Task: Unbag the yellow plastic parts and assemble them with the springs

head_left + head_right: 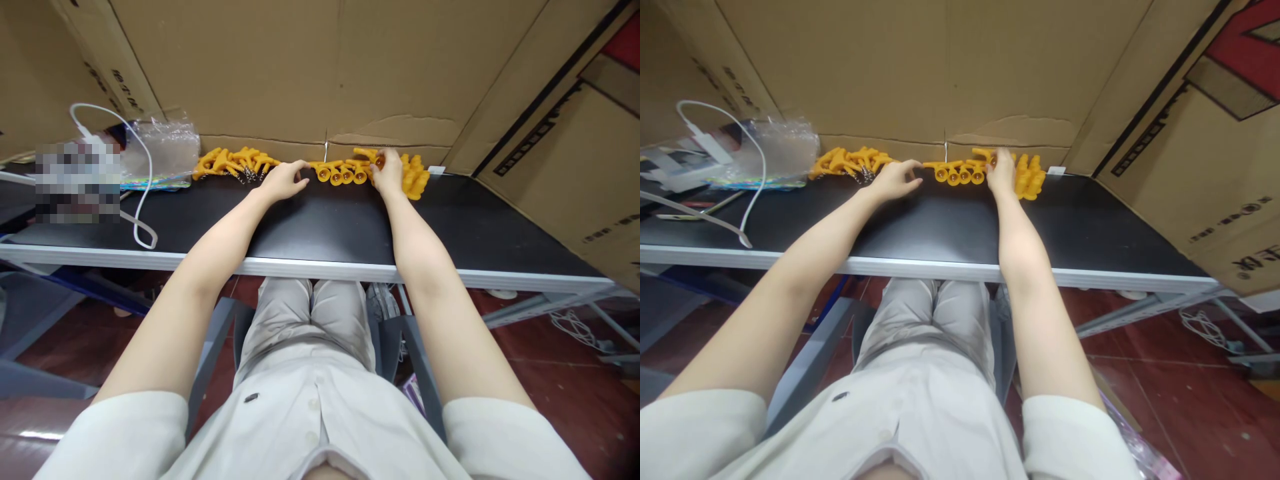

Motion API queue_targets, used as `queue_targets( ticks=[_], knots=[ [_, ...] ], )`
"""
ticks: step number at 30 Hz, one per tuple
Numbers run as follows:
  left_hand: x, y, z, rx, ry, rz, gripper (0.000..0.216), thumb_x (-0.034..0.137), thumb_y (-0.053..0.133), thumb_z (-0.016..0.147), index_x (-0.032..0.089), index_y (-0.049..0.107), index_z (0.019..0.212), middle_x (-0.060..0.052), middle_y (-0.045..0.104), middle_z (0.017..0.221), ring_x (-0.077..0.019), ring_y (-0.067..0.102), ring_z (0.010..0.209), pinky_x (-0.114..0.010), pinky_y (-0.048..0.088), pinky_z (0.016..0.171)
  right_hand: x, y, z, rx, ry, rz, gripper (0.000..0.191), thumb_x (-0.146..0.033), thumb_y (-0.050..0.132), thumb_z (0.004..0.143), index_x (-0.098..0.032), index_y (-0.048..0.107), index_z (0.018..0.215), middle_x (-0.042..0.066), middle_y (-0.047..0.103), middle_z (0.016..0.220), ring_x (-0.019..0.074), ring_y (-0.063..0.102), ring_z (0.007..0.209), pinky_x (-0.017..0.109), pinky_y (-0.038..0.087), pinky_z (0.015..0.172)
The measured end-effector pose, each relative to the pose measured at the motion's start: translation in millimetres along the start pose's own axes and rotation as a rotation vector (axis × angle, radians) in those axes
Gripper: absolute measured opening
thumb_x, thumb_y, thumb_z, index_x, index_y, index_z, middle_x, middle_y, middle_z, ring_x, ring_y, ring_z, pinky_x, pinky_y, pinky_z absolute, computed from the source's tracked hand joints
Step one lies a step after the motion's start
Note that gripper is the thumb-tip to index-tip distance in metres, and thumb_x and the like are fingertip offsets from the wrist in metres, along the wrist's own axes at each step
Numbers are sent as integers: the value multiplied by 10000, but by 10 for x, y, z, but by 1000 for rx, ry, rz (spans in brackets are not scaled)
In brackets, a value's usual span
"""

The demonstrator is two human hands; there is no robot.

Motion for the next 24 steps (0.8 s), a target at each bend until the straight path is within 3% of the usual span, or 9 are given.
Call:
queue_targets(
  ticks=[5, 9, 19, 24],
  knots=[
    [24, -4, -12, -21, -5, 15, 483, 273, 645, 1015, 168, 732, 1479, -97, 839, 1116, -291, 771, 1078, -399, 563, 1067, -111, -42, -137, -88, 3, -45, 383, -107, 590, 1034, -196, 671, 1398, 165, 677, 1560, 288, 643, 1418, 413, 479, 1280],
    [16, 4, -7, -19, -5, 8, 478, 281, 643, 1013, 170, 740, 1467, -93, 842, 1115, -291, 775, 1082, -404, 564, 1080, -131, 0, -173, -144, 20, -57, 405, -137, 592, 1034, -213, 671, 1424, 158, 675, 1564, 310, 644, 1423, 458, 483, 1274],
    [4, 20, 1, -20, 1, 12, 460, 279, 653, 1019, 170, 750, 1455, -90, 841, 1093, -279, 780, 1055, -391, 567, 1066, -155, 76, -171, -164, 5, -82, 399, -143, 579, 1022, -191, 677, 1405, 179, 638, 1599, 338, 600, 1488, 476, 467, 1281],
    [35, 9, -12, -28, -1, 16, 469, 284, 645, 1019, 168, 750, 1462, -90, 843, 1097, -278, 784, 1067, -386, 568, 1069, -131, 61, -169, -134, 25, -101, 433, -199, 622, 1061, -174, 590, 1493, 212, 592, 1620, 351, 604, 1453, 464, 482, 1238]
  ],
)
Point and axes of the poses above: each hand's wrist, its own z-axis towards the middle knuckle, its own y-axis out of the palm, x = y × z, the point moved 10 cm from there along z, towards the middle knuckle
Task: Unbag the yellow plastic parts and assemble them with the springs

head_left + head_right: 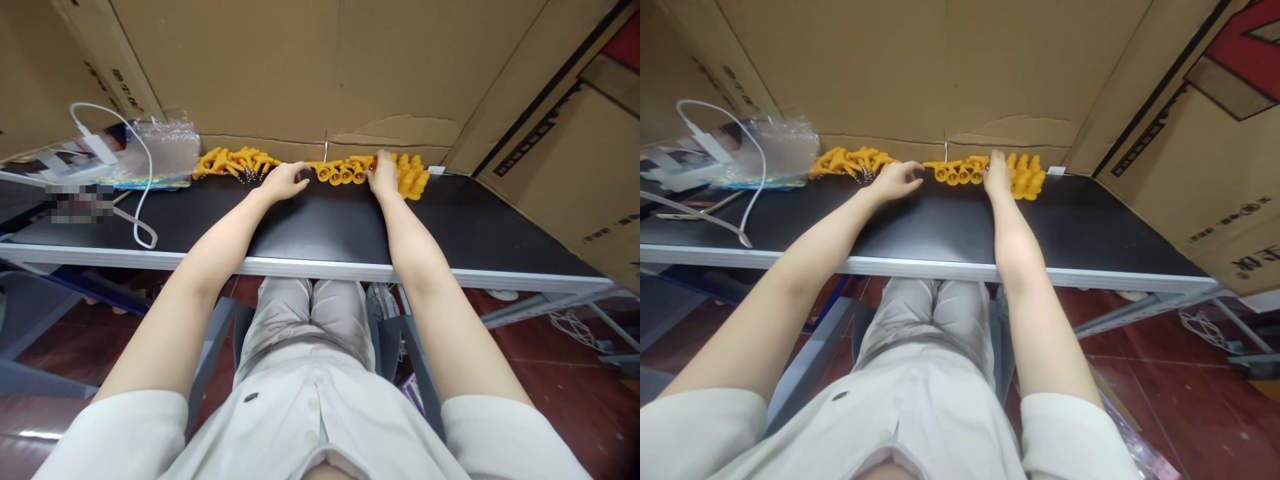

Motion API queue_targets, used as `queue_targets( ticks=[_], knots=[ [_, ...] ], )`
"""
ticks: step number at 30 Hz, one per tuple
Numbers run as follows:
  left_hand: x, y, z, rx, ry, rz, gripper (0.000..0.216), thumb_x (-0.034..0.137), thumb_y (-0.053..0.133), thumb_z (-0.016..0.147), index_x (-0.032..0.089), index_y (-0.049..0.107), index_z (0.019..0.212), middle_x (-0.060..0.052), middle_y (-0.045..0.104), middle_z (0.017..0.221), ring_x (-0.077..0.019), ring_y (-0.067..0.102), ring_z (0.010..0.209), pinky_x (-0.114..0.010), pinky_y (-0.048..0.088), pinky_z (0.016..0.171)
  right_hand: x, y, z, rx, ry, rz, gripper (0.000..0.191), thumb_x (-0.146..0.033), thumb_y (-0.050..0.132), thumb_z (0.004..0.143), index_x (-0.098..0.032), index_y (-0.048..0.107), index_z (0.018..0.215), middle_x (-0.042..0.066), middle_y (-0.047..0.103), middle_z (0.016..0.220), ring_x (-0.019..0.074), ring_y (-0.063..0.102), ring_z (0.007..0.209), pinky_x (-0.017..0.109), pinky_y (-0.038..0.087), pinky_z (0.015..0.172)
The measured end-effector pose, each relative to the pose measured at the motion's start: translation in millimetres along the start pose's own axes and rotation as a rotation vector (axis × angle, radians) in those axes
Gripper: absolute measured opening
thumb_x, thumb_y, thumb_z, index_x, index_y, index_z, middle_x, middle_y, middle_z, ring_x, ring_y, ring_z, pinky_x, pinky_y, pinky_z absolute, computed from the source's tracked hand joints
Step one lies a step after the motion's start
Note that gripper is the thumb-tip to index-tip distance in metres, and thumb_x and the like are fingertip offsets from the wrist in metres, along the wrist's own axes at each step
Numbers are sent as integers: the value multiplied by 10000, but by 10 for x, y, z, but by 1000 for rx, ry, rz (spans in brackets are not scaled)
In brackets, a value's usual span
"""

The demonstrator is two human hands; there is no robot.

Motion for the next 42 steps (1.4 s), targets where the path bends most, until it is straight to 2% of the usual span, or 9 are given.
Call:
queue_targets(
  ticks=[9, 16, 20, 24, 28, 31, 35, 38, 42],
  knots=[
    [13, -9, -10, -6, 8, -2, 495, 307, 629, 1005, 166, 749, 1464, -87, 848, 1093, -270, 783, 1067, -380, 578, 1071, 63, 52, 36, -11, 32, -23, 311, -245, 688, 1061, -208, 629, 1364, 206, 569, 1593, 364, 622, 1421, 515, 492, 1229],
    [-31, -3, -3, 0, 2, -15, 485, 323, 640, 995, 180, 758, 1444, -92, 847, 1089, -281, 780, 1060, -395, 573, 1093, 21, 48, 19, -15, 18, 26, 253, -293, 601, 1111, -201, 696, 1326, 197, 617, 1518, 369, 618, 1417, 546, 499, 1224],
    [-34, -6, -3, 1, 5, -27, 476, 322, 646, 995, 182, 763, 1435, -91, 844, 1087, -281, 777, 1063, -393, 564, 1104, 12, -112, 11, 32, 27, 12, 285, -289, 499, 1147, -220, 711, 1323, 188, 641, 1500, 375, 618, 1416, 570, 485, 1231],
    [-24, -5, -12, -20, -14, -23, 495, 309, 635, 1006, 165, 756, 1464, -109, 842, 1139, -295, 773, 1099, -414, 550, 1132, 46, -373, -9, 120, 92, -100, 395, -112, 437, 1103, -170, 683, 1407, 212, 641, 1554, 372, 566, 1504, 594, 412, 1290],
    [-31, -2, -6, -18, -21, -24, 490, 308, 636, 1011, 166, 759, 1463, -108, 841, 1148, -295, 773, 1114, -420, 548, 1140, 167, -369, 26, 76, 177, -173, 357, -135, 541, 1094, -149, 717, 1404, 240, 661, 1566, 419, 545, 1538, 683, 352, 1310],
    [-40, 0, 5, -7, -7, -17, 480, 314, 635, 1002, 168, 773, 1438, -103, 845, 1126, -293, 775, 1088, -426, 562, 1121, 234, -252, 35, -26, 208, -250, 357, -135, 639, 1056, -91, 745, 1394, 270, 697, 1517, 416, 518, 1574, 637, 388, 1305],
    [-40, -9, 9, 5, 10, -18, 460, 329, 636, 989, 185, 792, 1397, -90, 848, 1092, -284, 775, 1061, -408, 580, 1077, 298, -258, 33, 5, 209, -268, 469, -64, 667, 980, -76, 722, 1446, 258, 674, 1568, 383, 543, 1559, 601, 431, 1307],
    [-42, -8, 11, 6, 9, -10, 457, 333, 628, 984, 182, 806, 1376, -101, 852, 1097, -284, 775, 1041, -403, 581, 1055, 381, -265, 97, 76, 176, -163, 346, -282, 621, 1095, -164, 748, 1395, 246, 678, 1560, 434, 549, 1542, 734, 406, 1291],
    [-51, -3, 26, 22, 22, -18, 421, 341, 639, 959, 209, 829, 1311, -83, 855, 1073, -280, 773, 1021, -400, 582, 1043, 502, -193, 200, 77, 190, -124, 463, -571, 592, 1129, -175, 782, 1276, 267, 693, 1476, 471, 520, 1526, 789, 332, 1281]
  ],
)
Point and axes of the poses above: each hand's wrist, its own z-axis towards the middle knuckle, its own y-axis out of the palm, x = y × z, the point moved 10 cm from there along z, towards the middle knuckle
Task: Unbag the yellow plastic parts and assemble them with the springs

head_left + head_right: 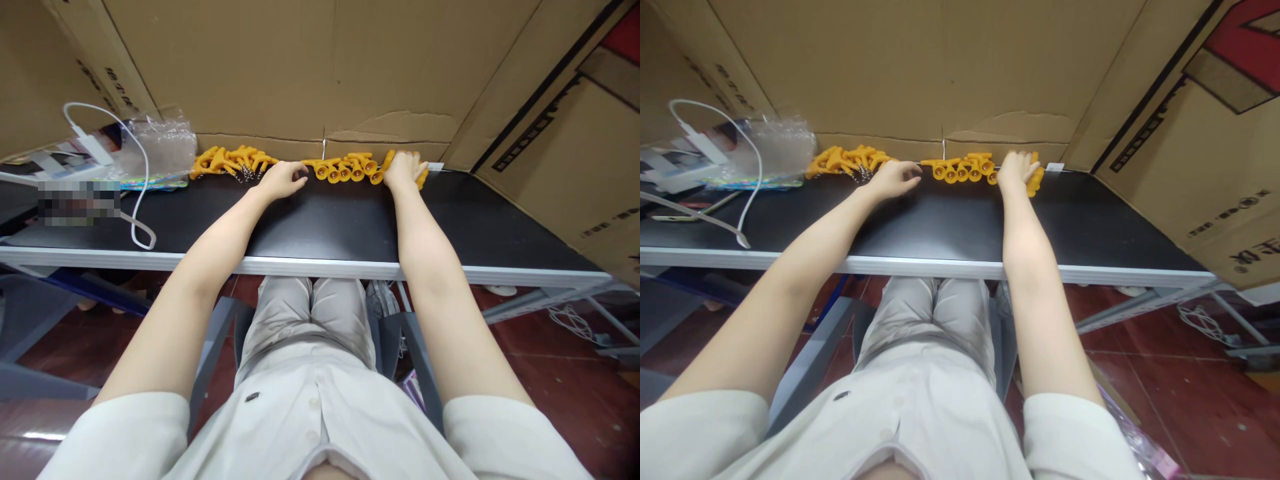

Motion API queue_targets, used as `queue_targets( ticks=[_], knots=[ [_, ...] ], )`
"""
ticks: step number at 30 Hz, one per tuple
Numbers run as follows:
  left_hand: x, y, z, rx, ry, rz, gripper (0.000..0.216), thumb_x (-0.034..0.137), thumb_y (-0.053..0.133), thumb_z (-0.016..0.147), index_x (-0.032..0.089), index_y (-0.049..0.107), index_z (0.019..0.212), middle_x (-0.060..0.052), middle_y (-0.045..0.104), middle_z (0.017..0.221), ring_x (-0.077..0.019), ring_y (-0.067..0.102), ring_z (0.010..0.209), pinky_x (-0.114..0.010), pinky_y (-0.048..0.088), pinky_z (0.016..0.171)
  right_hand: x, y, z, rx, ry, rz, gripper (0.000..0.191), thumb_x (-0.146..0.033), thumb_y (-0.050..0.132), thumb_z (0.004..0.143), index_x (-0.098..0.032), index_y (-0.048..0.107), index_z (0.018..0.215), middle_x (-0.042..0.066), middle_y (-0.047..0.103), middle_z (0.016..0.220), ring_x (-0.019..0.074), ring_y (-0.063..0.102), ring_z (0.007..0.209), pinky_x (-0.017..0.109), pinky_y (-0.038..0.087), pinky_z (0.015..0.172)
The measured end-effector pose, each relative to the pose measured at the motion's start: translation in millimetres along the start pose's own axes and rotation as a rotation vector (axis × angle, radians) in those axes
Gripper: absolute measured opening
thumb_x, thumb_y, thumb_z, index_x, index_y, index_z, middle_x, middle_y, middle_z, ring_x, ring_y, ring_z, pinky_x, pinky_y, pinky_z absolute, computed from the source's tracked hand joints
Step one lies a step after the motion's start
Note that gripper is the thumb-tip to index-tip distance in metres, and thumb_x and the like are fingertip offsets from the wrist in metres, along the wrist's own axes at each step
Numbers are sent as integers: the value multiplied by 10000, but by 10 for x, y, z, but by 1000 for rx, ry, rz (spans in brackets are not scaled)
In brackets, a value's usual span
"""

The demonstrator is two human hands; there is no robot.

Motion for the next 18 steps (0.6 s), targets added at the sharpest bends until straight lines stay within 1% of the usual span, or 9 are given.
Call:
queue_targets(
  ticks=[3, 4, 6, 8, 9, 11, 13, 18],
  knots=[
    [-14, 9, 9, 6, 11, -12, 407, 346, 637, 949, 216, 838, 1279, -71, 852, 1034, -274, 771, 994, -397, 586, 1025, -41, 43, -4, -32, -14, -50, 521, -621, 656, 1102, -153, 778, 1296, 277, 678, 1492, 487, 492, 1562, 774, 343, 1274],
    [-17, 8, 9, 7, 12, -15, 406, 348, 636, 949, 216, 840, 1274, -70, 851, 1027, -271, 771, 987, -397, 585, 1022, -66, 59, -21, -50, -27, -77, 511, -590, 697, 1088, -144, 771, 1327, 281, 670, 1517, 495, 477, 1585, 772, 348, 1276],
    [-11, 4, 6, 6, 11, -19, 403, 352, 635, 951, 217, 841, 1269, -69, 851, 1031, -271, 770, 989, -401, 582, 1029, -97, 109, -63, -102, -42, -141, 512, -461, 773, 1054, -119, 731, 1433, 294, 626, 1603, 495, 440, 1630, 770, 329, 1297],
    [0, 3, -1, -5, 1, -19, 401, 349, 632, 956, 215, 840, 1271, -75, 851, 1048, -278, 771, 1002, -415, 576, 1046, -96, 154, -98, -144, -43, -163, 560, -365, 783, 1033, -98, 683, 1515, 312, 565, 1678, 481, 411, 1652, 780, 272, 1315],
    [4, 4, -5, -12, -7, -18, 401, 346, 630, 959, 210, 839, 1273, -82, 850, 1057, -284, 772, 1007, -423, 574, 1052, -91, 170, -109, -154, -44, -150, 563, -364, 769, 1038, -93, 677, 1523, 321, 546, 1692, 474, 399, 1653, 788, 241, 1316],
    [9, 3, -10, -22, -22, -14, 399, 341, 624, 965, 198, 839, 1269, -95, 846, 1065, -292, 771, 1008, -435, 573, 1054, -85, 181, -118, -155, -48, -96, 523, -425, 728, 1062, -112, 709, 1481, 318, 549, 1686, 467, 386, 1641, 808, 203, 1301],
    [16, 4, -9, -24, -18, -12, 390, 338, 620, 964, 198, 842, 1252, -94, 843, 1053, -290, 767, 1000, -432, 576, 1044, -87, 182, -121, -148, -61, -59, 488, -478, 700, 1069, -147, 748, 1425, 297, 571, 1667, 464, 386, 1627, 820, 207, 1285],
    [1, 19, 10, -17, 7, -32, 342, 339, 633, 956, 222, 845, 1196, -64, 837, 1004, -265, 757, 963, -405, 575, 1034, -106, 154, -113, -99, -65, 6, 442, -579, 700, 1045, -211, 821, 1259, 249, 640, 1593, 465, 406, 1598, 839, 205, 1287]
  ],
)
Point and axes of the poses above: each hand's wrist, its own z-axis towards the middle knuckle, its own y-axis out of the palm, x = y × z, the point moved 10 cm from there along z, towards the middle knuckle
